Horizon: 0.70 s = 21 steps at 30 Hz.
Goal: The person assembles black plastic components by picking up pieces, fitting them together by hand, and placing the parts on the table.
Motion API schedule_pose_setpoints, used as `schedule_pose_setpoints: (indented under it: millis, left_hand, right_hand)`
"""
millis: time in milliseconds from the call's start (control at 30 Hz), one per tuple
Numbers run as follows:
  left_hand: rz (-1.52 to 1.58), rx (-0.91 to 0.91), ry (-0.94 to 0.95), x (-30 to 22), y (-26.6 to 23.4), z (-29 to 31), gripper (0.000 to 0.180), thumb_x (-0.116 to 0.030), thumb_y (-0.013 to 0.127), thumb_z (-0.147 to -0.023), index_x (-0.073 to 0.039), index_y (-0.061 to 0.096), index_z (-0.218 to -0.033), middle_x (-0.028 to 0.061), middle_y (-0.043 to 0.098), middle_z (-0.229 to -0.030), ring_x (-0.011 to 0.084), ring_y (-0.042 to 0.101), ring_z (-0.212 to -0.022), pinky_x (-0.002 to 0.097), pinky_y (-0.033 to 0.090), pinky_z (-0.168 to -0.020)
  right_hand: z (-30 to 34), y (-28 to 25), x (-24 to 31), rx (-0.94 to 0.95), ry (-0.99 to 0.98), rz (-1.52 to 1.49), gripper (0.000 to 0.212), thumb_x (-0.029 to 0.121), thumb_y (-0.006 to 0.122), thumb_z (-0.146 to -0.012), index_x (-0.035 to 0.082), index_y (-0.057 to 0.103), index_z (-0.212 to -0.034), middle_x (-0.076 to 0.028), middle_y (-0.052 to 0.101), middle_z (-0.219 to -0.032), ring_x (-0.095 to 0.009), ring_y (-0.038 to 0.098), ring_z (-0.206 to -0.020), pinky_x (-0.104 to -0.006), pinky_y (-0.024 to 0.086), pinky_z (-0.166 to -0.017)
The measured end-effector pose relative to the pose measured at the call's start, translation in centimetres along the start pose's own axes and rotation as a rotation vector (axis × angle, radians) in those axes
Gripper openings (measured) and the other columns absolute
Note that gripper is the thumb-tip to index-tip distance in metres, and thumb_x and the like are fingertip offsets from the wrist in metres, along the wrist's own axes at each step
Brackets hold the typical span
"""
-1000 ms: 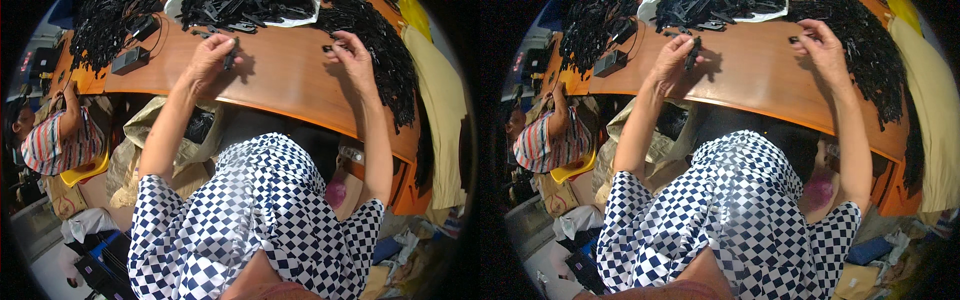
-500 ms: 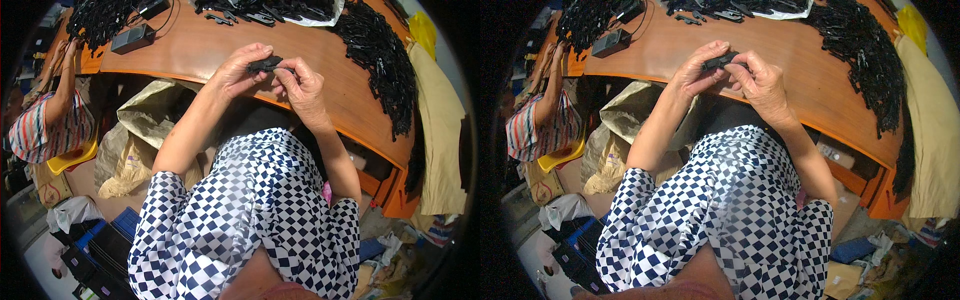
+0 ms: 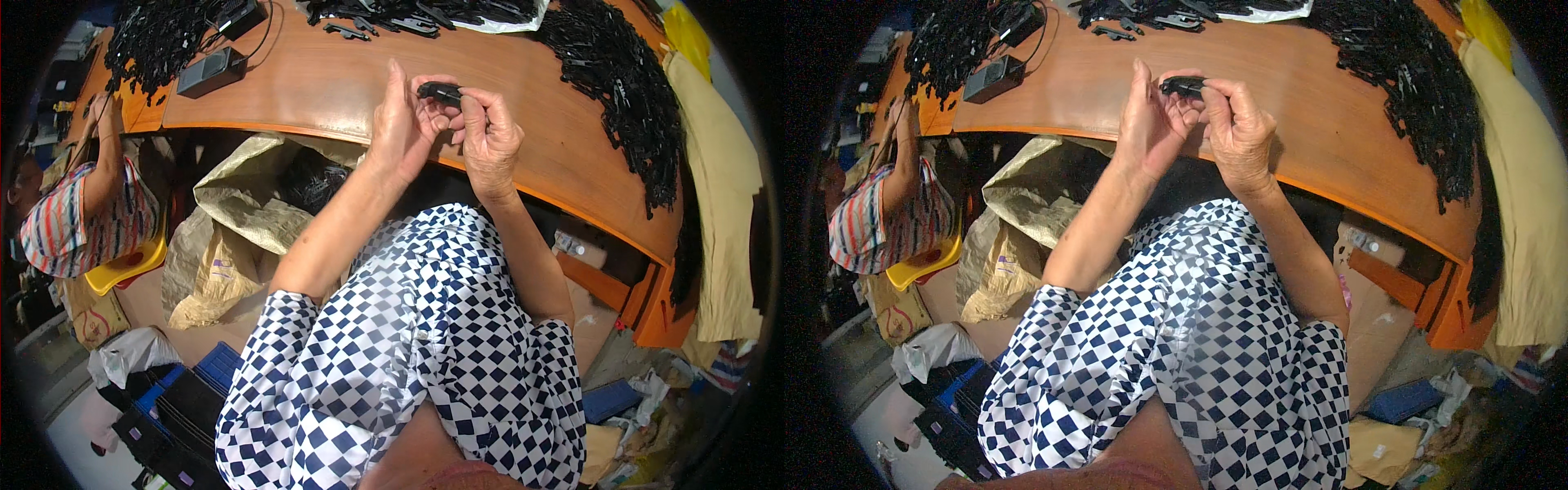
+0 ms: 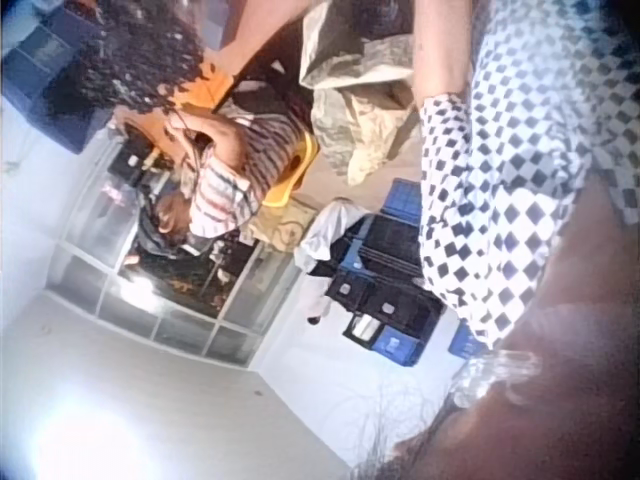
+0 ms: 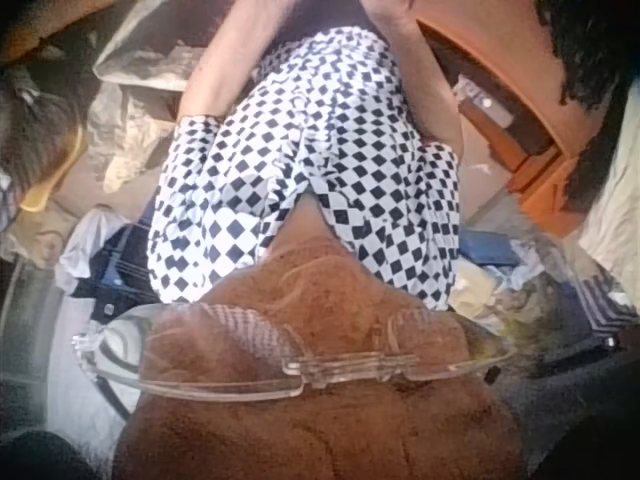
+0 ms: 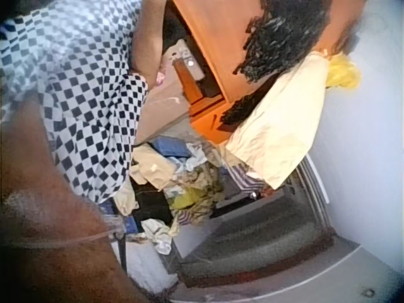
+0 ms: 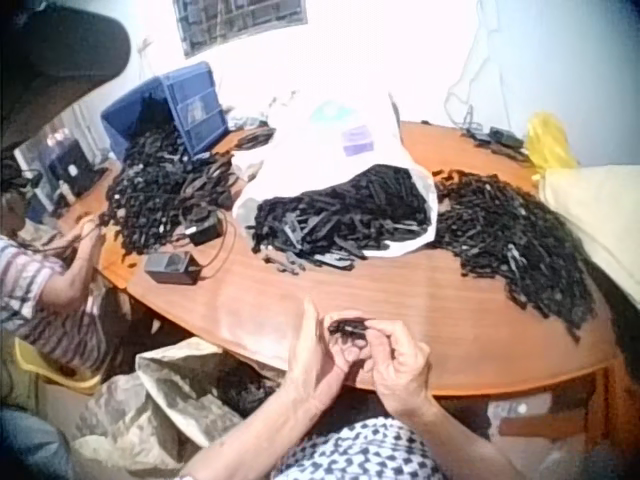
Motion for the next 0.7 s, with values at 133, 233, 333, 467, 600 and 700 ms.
schedule_pose_setpoints:
  millis: [133, 233, 333, 467, 600, 700]
  left_hand:
    - [-0.07, -0.02, 0.163, 1.0, 3.0, 1.4, 0.044, -0.039, 0.049, -0.096, -0.001, 0.053, -0.116, 0.0056, 0.06, -0.095, 0.0117, 0.059, -0.079, 0.0232, 0.051, -0.07]
    - [-0.058, -0.025, 0.23, 1.8, 3.2, 1.0, 0.031, -0.015, 0.064, -0.09, -0.003, 0.053, -0.116, 0.0032, 0.059, -0.097, 0.0086, 0.058, -0.079, 0.0204, 0.048, -0.065]
    - [-0.239, -0.002, 0.341, 1.9, 3.3, 0.7, 0.03, -0.016, 0.063, -0.091, -0.002, 0.053, -0.115, 0.0035, 0.059, -0.098, 0.0083, 0.058, -0.08, 0.0198, 0.049, -0.062]
    - [-0.312, -0.027, 0.39, 1.9, 4.0, 0.7, 0.031, -0.019, 0.063, -0.09, -0.003, 0.054, -0.115, 0.0075, 0.062, -0.108, 0.0073, 0.056, -0.082, 0.02, 0.048, -0.067]
    - [-0.368, -0.039, 0.35, 1.7, 4.5, 0.7, 0.031, -0.022, 0.062, -0.091, -0.004, 0.055, -0.115, 0.01, 0.063, -0.111, 0.0062, 0.055, -0.081, 0.0189, 0.047, -0.072]
    - [-0.377, 0.009, 0.314, 1.2, 3.8, 0.5, 0.031, -0.022, 0.062, -0.091, -0.003, 0.055, -0.116, 0.0119, 0.064, -0.112, 0.0089, 0.059, -0.086, 0.0199, 0.048, -0.075]
  right_hand:
    - [-0.3, -0.9, -0.2, -0.094, -0.012, -0.055, 0.013, 0.012, 0.054, -0.095, 0.002, 0.061, -0.1, -0.001, 0.061, -0.069, -0.003, 0.052, -0.056, -0.0168, 0.043, -0.047]
    - [-0.4, -1.0, -1.0, -0.163, -0.074, -0.008, 0.01, 0.013, 0.061, -0.091, 0.004, 0.062, -0.096, -0.001, 0.062, -0.066, -0.005, 0.054, -0.053, -0.0205, 0.044, -0.046]
    - [-0.2, -0.8, -0.4, -0.186, -0.039, -0.062, 0.009, 0.012, 0.06, -0.092, 0.004, 0.062, -0.095, -0.002, 0.061, -0.065, -0.006, 0.055, -0.054, -0.022, 0.044, -0.046]
    - [-0.1, -0.8, -0.6, -0.209, -0.095, -0.047, 0.011, 0.011, 0.056, -0.094, 0.002, 0.06, -0.098, 0.0, 0.058, -0.067, -0.003, 0.051, -0.054, -0.0169, 0.041, -0.045]
    - [0.0, -1.3, -0.4, -0.194, -0.105, -0.084, 0.012, 0.01, 0.056, -0.094, 0.001, 0.059, -0.1, 0.0, 0.058, -0.067, -0.003, 0.051, -0.054, -0.0167, 0.041, -0.045]
    - [0.1, -1.8, 0.5, -0.149, -0.05, -0.182, 0.017, 0.011, 0.059, -0.092, 0.002, 0.057, -0.106, -0.002, 0.059, -0.069, -0.006, 0.054, -0.056, -0.0198, 0.044, -0.048]
Point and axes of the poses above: each hand's wrist, its own z-axis away from the middle knuckle, its own y-axis out of the palm, x = y × z, the point moved 2 cm from there along -z, towards the middle knuckle
